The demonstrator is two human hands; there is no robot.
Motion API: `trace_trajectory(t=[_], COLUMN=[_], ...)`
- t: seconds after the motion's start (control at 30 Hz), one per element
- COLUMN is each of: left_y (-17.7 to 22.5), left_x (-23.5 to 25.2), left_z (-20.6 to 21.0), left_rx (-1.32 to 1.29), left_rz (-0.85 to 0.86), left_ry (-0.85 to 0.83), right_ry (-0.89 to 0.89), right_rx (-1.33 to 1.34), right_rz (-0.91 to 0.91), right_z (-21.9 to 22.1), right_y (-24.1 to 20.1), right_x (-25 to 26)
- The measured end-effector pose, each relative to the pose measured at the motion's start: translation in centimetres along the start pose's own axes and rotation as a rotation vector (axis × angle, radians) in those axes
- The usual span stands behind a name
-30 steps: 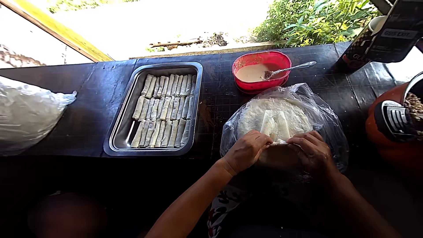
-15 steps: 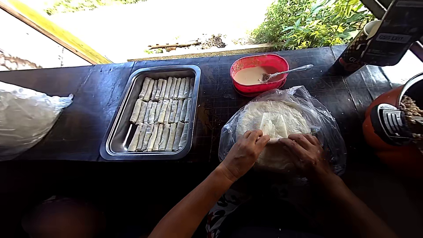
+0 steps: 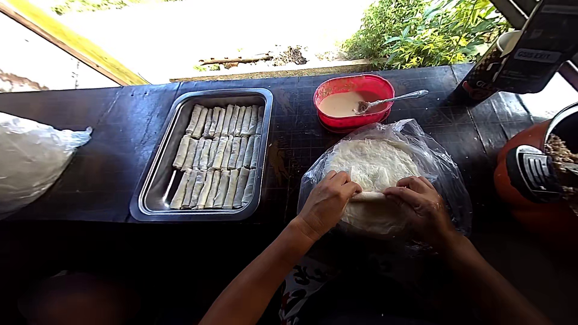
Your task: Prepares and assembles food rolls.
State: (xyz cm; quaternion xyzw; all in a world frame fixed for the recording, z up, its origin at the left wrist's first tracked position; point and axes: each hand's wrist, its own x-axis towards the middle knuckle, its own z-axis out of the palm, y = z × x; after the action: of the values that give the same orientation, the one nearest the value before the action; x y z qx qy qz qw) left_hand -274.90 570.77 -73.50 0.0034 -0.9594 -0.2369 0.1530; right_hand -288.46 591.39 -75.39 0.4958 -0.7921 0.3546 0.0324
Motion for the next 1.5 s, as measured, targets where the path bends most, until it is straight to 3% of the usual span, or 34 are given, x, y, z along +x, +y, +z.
trace_trajectory(t=[0.2, 0.43, 0.63, 0.7, 0.77, 0.9, 1.07, 1.13, 1.27, 1.5], left_y=[1.7, 2.0, 2.7, 2.9, 3.1, 3.7, 4.4, 4.5, 4.4, 4.6], left_x=[0.2, 0.0, 0.0, -0.5, -1.1, -1.9, -2.9, -3.1, -3.4, -3.2], left_z=[1.2, 1.9, 1.5, 1.6, 1.7, 2.0, 2.0, 2.0, 2.2, 2.0], left_rx=[0.111, 0.187, 0.235, 0.243, 0.249, 0.278, 0.293, 0.294, 0.293, 0.291], left_rz=[0.183, 0.213, 0.247, 0.249, 0.234, 0.198, 0.153, 0.143, 0.131, 0.12], left_ry=[0.091, 0.102, 0.101, 0.102, 0.101, 0.118, 0.105, 0.115, 0.116, 0.094], right_ry=[-0.161, -0.202, -0.745, -0.817, -0.696, -0.283, -0.201, -0.21, -0.23, -0.273], right_rx=[-0.007, -0.163, -0.514, -0.571, -0.465, -0.078, 0.174, 0.149, -0.14, -0.426], right_rz=[-0.015, -0.138, 0.18, 0.188, 0.131, -0.023, -0.028, -0.071, -0.285, -0.366], right_z=[-1.8, -0.5, 3.0, 3.1, 2.5, 0.2, -3.7, -3.6, -2.2, -2.0], right_y=[0.0, -0.4, -0.7, -0.6, 0.3, 1.7, -0.2, 0.4, 2.4, 3.2], right_x=[3.6, 16.3, 25.0, 25.6, 25.0, 21.2, 12.4, 8.5, 3.7, 5.2])
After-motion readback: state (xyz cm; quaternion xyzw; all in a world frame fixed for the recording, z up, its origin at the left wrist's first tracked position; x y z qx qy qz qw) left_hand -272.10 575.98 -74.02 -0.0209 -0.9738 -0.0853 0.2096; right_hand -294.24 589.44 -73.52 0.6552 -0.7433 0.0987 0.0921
